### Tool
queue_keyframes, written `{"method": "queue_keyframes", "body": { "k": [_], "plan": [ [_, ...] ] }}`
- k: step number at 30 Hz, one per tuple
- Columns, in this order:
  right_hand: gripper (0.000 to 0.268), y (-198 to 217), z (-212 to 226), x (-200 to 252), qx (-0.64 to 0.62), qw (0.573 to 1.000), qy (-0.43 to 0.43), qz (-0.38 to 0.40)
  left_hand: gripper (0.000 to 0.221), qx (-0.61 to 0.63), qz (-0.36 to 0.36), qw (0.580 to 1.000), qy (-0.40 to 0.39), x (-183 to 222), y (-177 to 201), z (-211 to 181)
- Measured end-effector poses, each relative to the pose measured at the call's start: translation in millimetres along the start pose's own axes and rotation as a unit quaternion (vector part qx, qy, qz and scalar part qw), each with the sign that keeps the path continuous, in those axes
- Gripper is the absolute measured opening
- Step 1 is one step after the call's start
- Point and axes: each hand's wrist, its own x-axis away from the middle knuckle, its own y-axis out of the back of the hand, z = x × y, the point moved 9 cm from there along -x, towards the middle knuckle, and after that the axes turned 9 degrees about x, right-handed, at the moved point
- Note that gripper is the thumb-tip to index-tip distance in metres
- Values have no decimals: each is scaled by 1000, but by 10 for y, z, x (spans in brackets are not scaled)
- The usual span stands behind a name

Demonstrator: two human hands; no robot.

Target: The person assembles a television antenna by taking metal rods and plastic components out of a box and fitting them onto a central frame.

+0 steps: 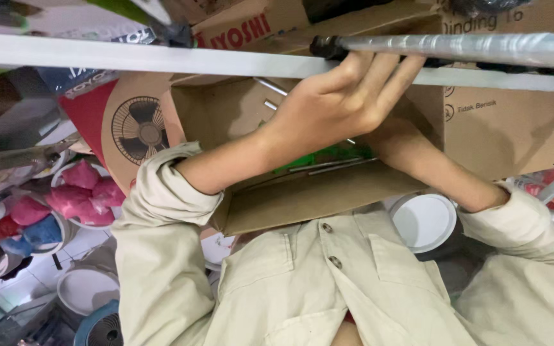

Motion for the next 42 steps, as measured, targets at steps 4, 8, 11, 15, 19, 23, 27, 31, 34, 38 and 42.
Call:
{"method": "queue_keyframes", "body": {
  "k": [4, 8, 11, 15, 19, 23, 27, 31, 34, 38, 42],
  "plan": [
    [51, -24, 380, -229, -33, 998, 51, -6, 42, -1, -10, 1000, -5, -4, -54, -12],
    [49, -25, 664, -397, -56, 995, 83, -12, 41, -51, -1, 998, -40, -53, -101, -29],
    [47, 130, 707, -470, -69, 993, 93, -19, 38, -54, 25, 995, -77, -87, -119, -24],
    [45, 397, 498, -344, -73, 994, 74, -42, 38, -85, 1, 993, -82, -74, 18, 1],
    [44, 701, 111, 159, -18, 993, 63, -101, 36, -53, 8, 994, -90, -120, -8, 7],
    [33, 879, -153, 652, 72, 985, 33, -155, 38, -71, -21, 994, -79, -132, -8, 42],
    [15, 1083, -431, 1130, 21, 933, 3, -360, 39, -56, 0, 994, -96, -60, -113, -12],
    [26, 1000, -698, 1401, -88, 816, -13, -571, 36, -42, 3, 995, -96, -51, -148, -32],
    [54, 1014, -806, 1445, -164, 737, -24, -655, 38, -26, 7, 996, -82, -87, -115, 12],
    [51, 1197, -549, 1378, 44, 780, -150, -606, 39, -23, 21, 997, -70, -136, 4, 69],
    [39, 1343, -413, 1341, 122, 763, -137, -620, 34, 86, -109, 982, -129, 80, 589, 203]
  ]
}}
